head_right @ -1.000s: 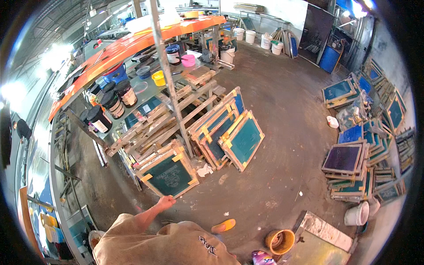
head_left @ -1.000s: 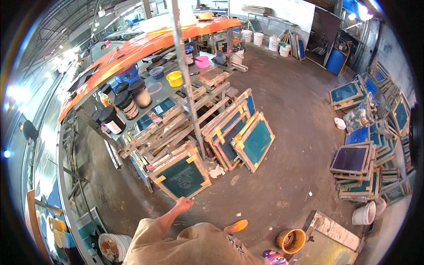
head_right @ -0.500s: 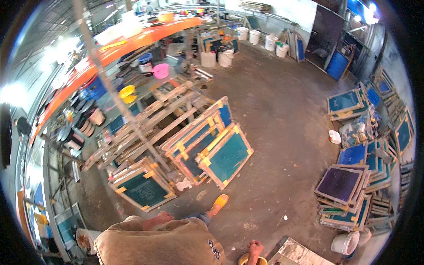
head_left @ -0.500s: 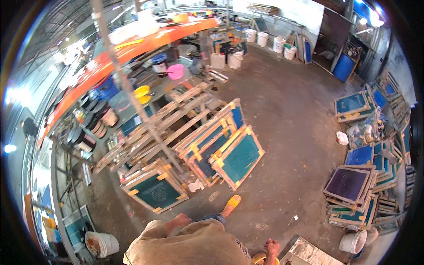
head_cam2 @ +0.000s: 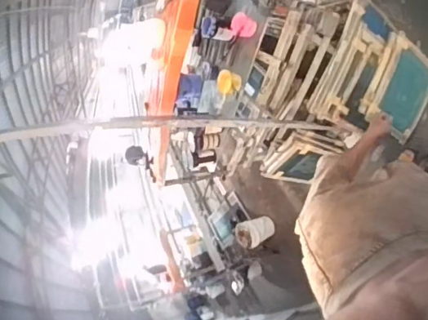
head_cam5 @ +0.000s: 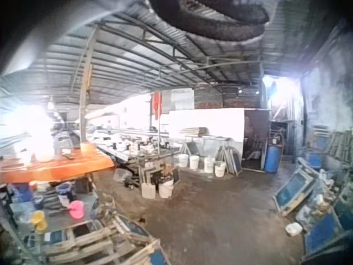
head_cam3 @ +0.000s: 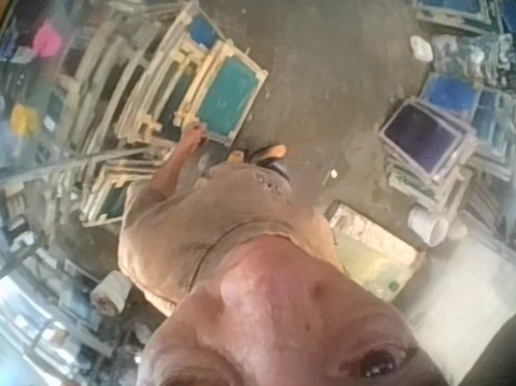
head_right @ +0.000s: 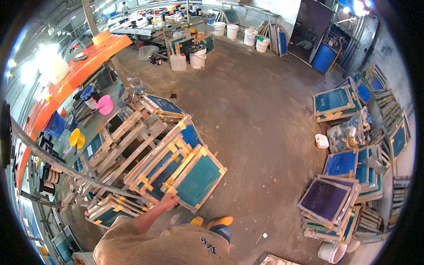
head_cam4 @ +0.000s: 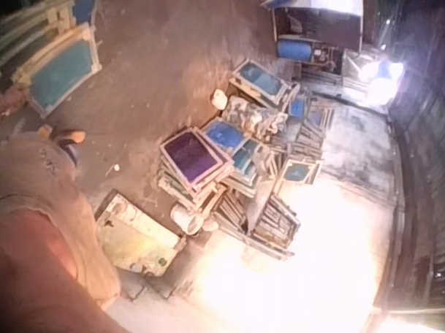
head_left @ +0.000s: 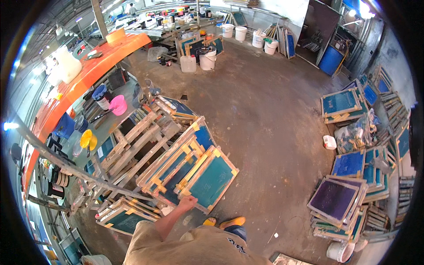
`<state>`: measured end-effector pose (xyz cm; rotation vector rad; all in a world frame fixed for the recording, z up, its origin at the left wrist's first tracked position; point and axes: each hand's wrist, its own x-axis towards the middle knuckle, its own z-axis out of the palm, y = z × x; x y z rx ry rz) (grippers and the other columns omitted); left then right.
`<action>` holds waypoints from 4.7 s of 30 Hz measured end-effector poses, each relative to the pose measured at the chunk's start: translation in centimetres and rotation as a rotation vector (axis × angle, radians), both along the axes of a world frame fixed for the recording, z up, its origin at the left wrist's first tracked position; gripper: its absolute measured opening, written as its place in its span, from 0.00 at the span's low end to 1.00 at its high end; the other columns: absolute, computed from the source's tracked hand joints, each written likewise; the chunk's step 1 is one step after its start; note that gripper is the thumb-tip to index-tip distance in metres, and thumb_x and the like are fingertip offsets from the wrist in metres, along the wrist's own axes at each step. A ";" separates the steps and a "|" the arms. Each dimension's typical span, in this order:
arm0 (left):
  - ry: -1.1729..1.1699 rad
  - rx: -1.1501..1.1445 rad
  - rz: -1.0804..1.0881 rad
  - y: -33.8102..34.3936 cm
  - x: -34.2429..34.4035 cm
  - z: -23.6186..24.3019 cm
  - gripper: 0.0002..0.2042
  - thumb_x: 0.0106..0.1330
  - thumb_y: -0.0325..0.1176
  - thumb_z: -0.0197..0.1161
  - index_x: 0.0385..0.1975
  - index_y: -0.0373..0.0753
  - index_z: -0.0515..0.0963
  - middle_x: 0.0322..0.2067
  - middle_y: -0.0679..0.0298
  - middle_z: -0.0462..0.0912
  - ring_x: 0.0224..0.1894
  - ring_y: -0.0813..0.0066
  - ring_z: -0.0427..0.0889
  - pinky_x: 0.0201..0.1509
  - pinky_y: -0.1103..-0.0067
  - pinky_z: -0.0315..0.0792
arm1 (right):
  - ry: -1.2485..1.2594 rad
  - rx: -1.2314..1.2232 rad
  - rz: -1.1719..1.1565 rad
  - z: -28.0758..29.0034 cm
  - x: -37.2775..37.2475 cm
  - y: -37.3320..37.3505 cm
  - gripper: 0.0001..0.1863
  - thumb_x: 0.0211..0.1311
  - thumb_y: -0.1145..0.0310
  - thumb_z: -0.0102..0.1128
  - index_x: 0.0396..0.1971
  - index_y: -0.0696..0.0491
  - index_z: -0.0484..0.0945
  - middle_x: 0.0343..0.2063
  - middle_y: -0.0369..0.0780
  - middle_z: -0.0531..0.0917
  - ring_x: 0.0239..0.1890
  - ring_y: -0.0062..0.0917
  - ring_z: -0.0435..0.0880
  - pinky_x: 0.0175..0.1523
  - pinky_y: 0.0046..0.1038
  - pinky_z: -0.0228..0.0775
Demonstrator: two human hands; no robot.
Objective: The person applies gray textured strips to a large curved surface marked with blue and red lines, smoothing each piece by hand. The person then walks to a workbench, picks up a container with a white substance, and stirs it with a stick.
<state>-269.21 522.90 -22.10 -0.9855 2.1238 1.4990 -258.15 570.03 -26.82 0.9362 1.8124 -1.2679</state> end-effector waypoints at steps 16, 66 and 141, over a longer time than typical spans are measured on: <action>-0.171 -0.099 -0.120 10.3 -14.1 -5.0 0.13 0.61 0.43 0.61 0.33 0.39 0.84 0.30 0.57 0.85 0.34 0.60 0.84 0.39 0.68 0.77 | 0.517 0.213 0.169 2.7 -53.3 12.3 0.10 0.59 0.70 0.59 0.31 0.63 0.81 0.21 0.41 0.81 0.20 0.23 0.81 0.24 0.27 0.73; -0.422 0.123 0.861 -33.9 -87.4 -15.0 0.20 0.54 0.51 0.67 0.38 0.41 0.86 0.40 0.56 0.87 0.44 0.65 0.85 0.49 0.71 0.76 | 0.858 -0.112 1.288 9.8 -147.6 -76.7 0.13 0.58 0.65 0.61 0.38 0.58 0.83 0.30 0.43 0.86 0.34 0.28 0.85 0.42 0.30 0.76; 0.478 -0.757 0.673 -124.4 -158.1 16.0 0.61 0.44 0.55 0.77 0.69 0.25 0.43 0.61 0.51 0.70 0.66 0.60 0.68 0.75 0.60 0.41 | 1.515 -0.220 1.925 35.0 -186.4 -165.8 0.05 0.62 0.71 0.57 0.30 0.56 0.73 0.16 0.50 0.76 0.24 0.49 0.79 0.28 0.43 0.68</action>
